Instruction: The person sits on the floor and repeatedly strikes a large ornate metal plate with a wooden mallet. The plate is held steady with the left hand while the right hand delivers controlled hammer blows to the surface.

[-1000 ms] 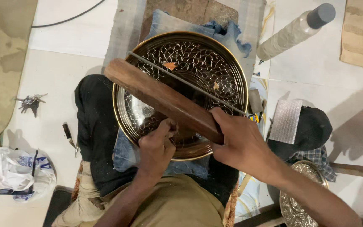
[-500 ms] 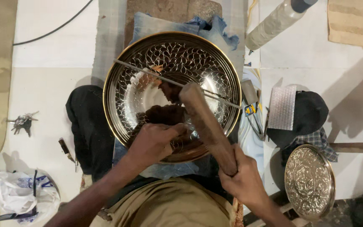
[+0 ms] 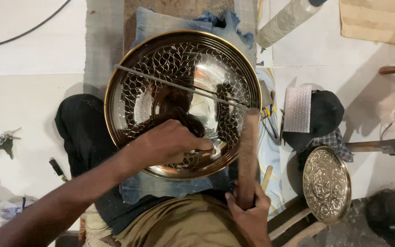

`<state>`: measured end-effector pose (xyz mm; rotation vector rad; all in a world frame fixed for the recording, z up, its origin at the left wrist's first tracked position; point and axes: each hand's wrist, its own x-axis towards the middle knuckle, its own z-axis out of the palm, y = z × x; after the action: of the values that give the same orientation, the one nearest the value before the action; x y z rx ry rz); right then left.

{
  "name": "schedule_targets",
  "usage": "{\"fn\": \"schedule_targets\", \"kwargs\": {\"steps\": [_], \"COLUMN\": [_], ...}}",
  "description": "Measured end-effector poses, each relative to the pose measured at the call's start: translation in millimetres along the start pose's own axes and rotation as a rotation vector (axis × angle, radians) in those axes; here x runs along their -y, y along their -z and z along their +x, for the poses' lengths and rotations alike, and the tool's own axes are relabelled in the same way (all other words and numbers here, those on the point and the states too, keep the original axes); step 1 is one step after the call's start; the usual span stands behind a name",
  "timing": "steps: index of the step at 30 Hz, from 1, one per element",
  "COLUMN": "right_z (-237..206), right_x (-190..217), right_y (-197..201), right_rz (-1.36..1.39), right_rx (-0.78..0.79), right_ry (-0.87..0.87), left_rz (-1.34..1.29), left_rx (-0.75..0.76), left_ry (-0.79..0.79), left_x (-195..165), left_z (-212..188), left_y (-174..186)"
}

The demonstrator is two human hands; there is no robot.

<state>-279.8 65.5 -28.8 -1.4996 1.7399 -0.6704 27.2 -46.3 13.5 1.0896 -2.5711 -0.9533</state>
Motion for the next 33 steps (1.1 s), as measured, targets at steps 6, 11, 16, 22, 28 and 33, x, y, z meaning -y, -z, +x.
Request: {"fn": "schedule_targets", "kwargs": {"steps": [6, 11, 16, 22, 28, 33], "right_z": [25, 50, 76, 106, 128, 143], "right_x": [5, 35, 77, 133, 174, 205], "right_y": [6, 20, 27, 32, 25, 27], "right_rz": [-0.222, -0.127, -0.223, -0.309, -0.435, -0.380], "right_rx": [0.147, 0.209, 0.338, 0.520, 0.721, 0.871], "right_ry": [0.104, 0.257, 0.210, 0.501, 0.463, 0.521], "left_rz": [0.016, 0.012, -0.077, -0.141, -0.156, -0.100], "left_rx": [0.058, -0.137, -0.528, -0.797, -0.913, -1.112], "left_ry": [0.059, 0.176, 0.202, 0.444, 0.681, 0.777], "left_x": [-2, -9, -15, -40, -57, -71], "left_z": [3, -11, -26, -34, -29, -22], "left_y": [-3, -20, -42, -67, -84, -95]}}
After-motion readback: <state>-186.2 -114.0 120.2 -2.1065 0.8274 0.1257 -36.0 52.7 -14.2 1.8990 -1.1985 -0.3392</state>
